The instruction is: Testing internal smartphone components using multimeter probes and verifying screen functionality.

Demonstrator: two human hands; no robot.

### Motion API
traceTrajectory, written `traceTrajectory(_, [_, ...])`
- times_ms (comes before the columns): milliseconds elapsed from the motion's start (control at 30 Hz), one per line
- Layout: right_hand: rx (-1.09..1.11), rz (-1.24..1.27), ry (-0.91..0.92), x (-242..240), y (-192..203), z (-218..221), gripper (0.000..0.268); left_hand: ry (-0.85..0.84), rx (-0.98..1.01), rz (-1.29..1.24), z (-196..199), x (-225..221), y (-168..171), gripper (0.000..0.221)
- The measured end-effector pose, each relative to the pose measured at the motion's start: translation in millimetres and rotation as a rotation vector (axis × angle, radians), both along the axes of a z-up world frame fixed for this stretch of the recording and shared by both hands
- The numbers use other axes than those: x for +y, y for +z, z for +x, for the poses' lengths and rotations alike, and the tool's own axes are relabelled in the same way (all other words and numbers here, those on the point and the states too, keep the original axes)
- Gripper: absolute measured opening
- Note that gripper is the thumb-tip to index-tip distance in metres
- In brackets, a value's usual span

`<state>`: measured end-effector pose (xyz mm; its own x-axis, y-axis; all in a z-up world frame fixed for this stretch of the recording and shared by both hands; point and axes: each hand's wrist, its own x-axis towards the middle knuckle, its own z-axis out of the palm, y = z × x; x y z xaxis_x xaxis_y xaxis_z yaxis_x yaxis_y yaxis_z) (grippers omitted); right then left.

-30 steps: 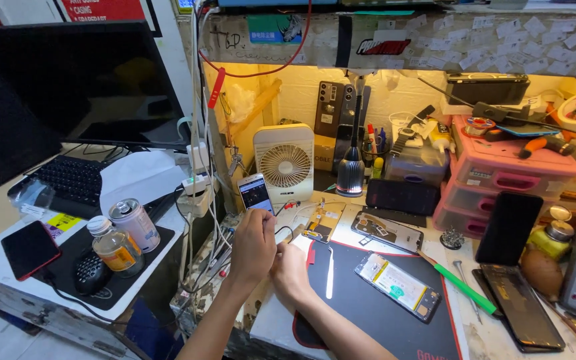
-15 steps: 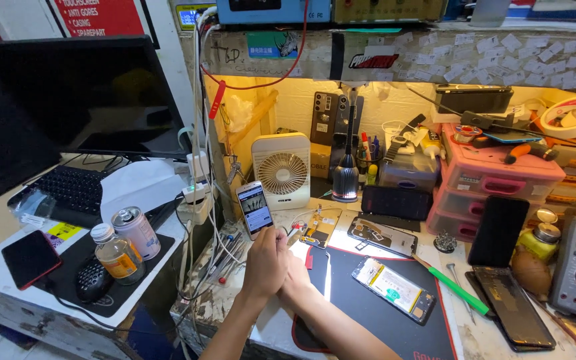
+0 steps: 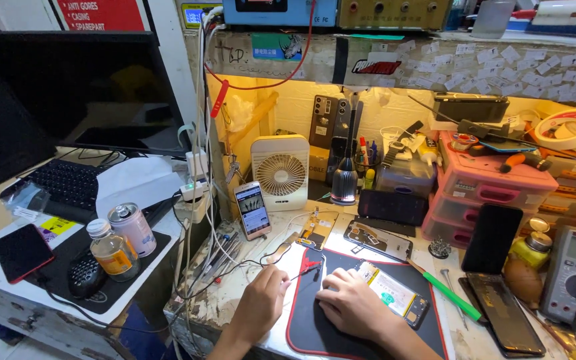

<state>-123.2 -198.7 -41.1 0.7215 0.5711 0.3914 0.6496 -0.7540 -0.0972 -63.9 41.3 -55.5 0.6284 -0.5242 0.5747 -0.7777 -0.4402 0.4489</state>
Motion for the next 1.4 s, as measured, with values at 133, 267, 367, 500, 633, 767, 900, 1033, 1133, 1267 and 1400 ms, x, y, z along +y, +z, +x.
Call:
traceTrajectory(133, [0.077, 0.03, -0.219, -28, -22, 1, 0.018, -0.007, -0.032, 0.18, -5, 6, -17, 0.009])
traceTrajectory(267, [0.103, 0.034, -0.435, -33, -39, 1, 0.021, 0.044, 0.077, 0.318, -7, 14, -12, 0.007])
traceTrajectory(367, [0.164, 0.102, -0.326, -27, -38, 1, 0.01, 0.065, 0.144, 0.362, -9, 18, -6, 0.006])
traceTrajectory(500, [0.204, 0.082, -0.268, -20, -23, -2, 0.022, 0.097, 0.192, 0.41, -9, 21, -7, 0.005])
traceTrajectory(633, [0.08, 0.083, -0.378, -25, -29, -3, 0.011, 0.117, 0.243, 0.447, -10, 24, -5, 0.002])
traceTrajectory(767, [0.105, 0.122, -0.439, -33, -25, -6, 0.014, 0.103, 0.231, 0.403, -6, 26, -13, 0.017])
traceTrajectory(900, [0.114, 0.097, -0.532, -30, -28, 0, 0.018, 0.104, 0.229, 0.388, -8, 22, -11, 0.017])
traceTrajectory(1033, [0.098, 0.038, -0.564, -32, -44, 12, 0.024, 0.072, 0.099, 0.333, -14, 9, -4, 0.004])
traceTrajectory(1133, [0.126, 0.065, -0.565, -36, -47, 13, 0.025, 0.013, 0.038, 0.246, -23, -2, 2, 0.004])
traceTrajectory(1267, [0.172, 0.067, -0.567, -35, -48, 14, 0.029, -0.086, 0.04, 0.158, -29, -16, 19, 0.003])
traceTrajectory(1400, [0.304, 0.14, -0.626, -36, -39, 19, 0.02, -0.102, 0.127, 0.096, -24, -28, 32, 0.005])
